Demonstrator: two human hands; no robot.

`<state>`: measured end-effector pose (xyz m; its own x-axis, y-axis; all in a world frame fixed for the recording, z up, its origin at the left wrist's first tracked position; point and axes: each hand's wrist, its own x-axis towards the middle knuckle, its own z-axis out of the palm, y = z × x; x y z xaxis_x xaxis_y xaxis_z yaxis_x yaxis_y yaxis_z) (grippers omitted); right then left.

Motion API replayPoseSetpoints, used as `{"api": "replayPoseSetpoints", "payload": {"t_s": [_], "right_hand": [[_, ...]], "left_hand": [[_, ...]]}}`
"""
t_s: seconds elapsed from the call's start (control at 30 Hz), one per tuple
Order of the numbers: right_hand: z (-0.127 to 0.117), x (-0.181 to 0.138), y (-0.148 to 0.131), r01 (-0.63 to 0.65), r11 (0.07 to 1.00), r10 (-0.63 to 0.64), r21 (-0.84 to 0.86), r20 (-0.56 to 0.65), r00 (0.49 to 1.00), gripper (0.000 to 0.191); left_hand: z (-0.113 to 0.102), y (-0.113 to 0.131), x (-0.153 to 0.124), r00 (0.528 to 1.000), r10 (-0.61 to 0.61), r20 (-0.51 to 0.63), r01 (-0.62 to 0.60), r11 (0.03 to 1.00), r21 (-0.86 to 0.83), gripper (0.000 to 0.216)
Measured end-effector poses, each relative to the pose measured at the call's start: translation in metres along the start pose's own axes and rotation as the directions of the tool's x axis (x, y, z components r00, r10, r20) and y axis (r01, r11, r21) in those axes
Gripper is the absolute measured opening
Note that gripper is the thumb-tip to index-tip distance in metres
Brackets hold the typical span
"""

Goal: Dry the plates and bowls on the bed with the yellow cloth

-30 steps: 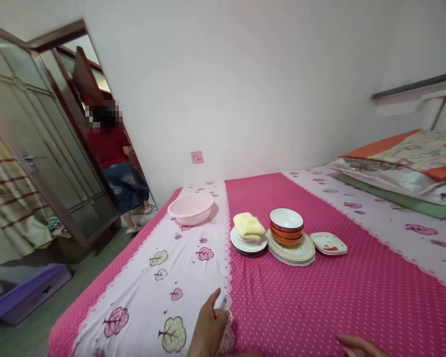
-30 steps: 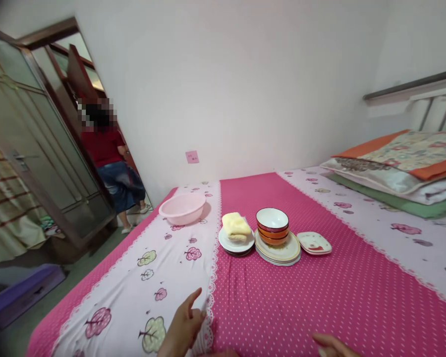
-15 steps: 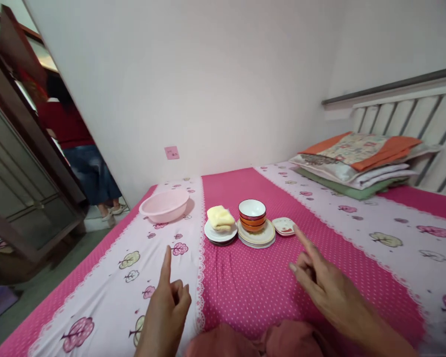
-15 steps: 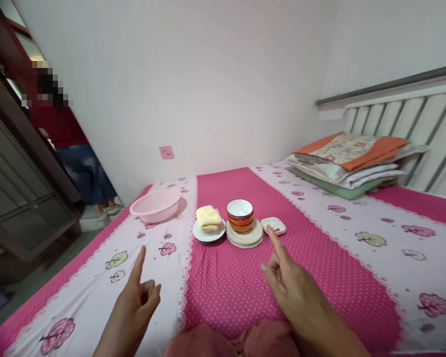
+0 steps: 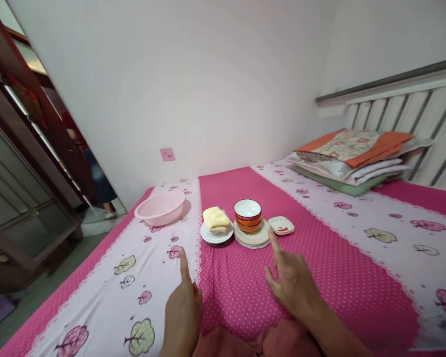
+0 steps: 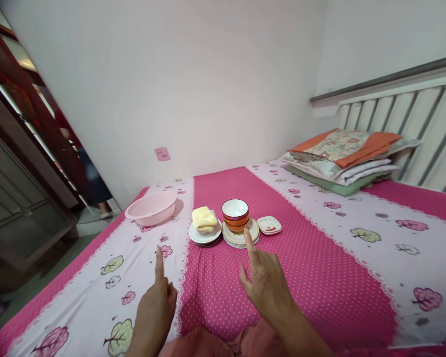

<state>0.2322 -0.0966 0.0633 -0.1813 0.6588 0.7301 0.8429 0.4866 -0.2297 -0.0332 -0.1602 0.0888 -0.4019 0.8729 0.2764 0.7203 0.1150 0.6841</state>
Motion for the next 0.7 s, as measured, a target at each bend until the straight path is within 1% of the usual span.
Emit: {"api": "replayPoseSetpoints", "payload": {"t_s": [0.07, 0.1, 0.17, 0.23, 0.3, 0.47, 0.63, 0.7], "right_hand": [[0.024, -0.009, 0.009, -0.067, 0.998, 0.069, -0.018, 0.140, 0.988, 0.091], [0.035, -0.013, 0.014, -0.099, 0.995, 0.104, -0.033, 0.221, 0.970, 0.091], [0.054, -0.021, 0.021, -0.155, 0.983, 0.182, -0.101, 0.381, 0.906, 0.089], [0.067, -0.026, 0.027, -0.178, 0.973, 0.229, -0.150, 0.476, 0.849, 0.090], [0.074, -0.029, 0.030, -0.186, 0.968, 0.247, -0.169, 0.509, 0.825, 0.092], [0.075, -0.028, 0.029, -0.195, 0.964, 0.263, -0.181, 0.528, 0.807, 0.095], [0.071, -0.024, 0.029, -0.213, 0.962, 0.272, -0.170, 0.542, 0.795, 0.094], [0.069, -0.022, 0.029, -0.230, 0.961, 0.277, -0.154, 0.546, 0.791, 0.089]], "left_hand": [[0.018, -0.011, 0.007, 0.996, -0.075, 0.039, 0.078, 0.994, -0.080, 0.101], [0.028, -0.017, 0.010, 0.994, -0.099, 0.057, 0.105, 0.985, -0.135, 0.101], [0.045, -0.029, 0.017, 0.989, -0.120, 0.091, 0.136, 0.972, -0.192, 0.097], [0.058, -0.038, 0.023, 0.984, -0.123, 0.126, 0.142, 0.976, -0.162, 0.090], [0.066, -0.043, 0.028, 0.982, -0.122, 0.146, 0.141, 0.982, -0.125, 0.084], [0.072, -0.045, 0.033, 0.981, -0.108, 0.160, 0.129, 0.983, -0.127, 0.071], [0.073, -0.044, 0.036, 0.979, -0.117, 0.167, 0.138, 0.983, -0.123, 0.068], [0.072, -0.042, 0.037, 0.978, -0.119, 0.169, 0.140, 0.983, -0.117, 0.068]]}}
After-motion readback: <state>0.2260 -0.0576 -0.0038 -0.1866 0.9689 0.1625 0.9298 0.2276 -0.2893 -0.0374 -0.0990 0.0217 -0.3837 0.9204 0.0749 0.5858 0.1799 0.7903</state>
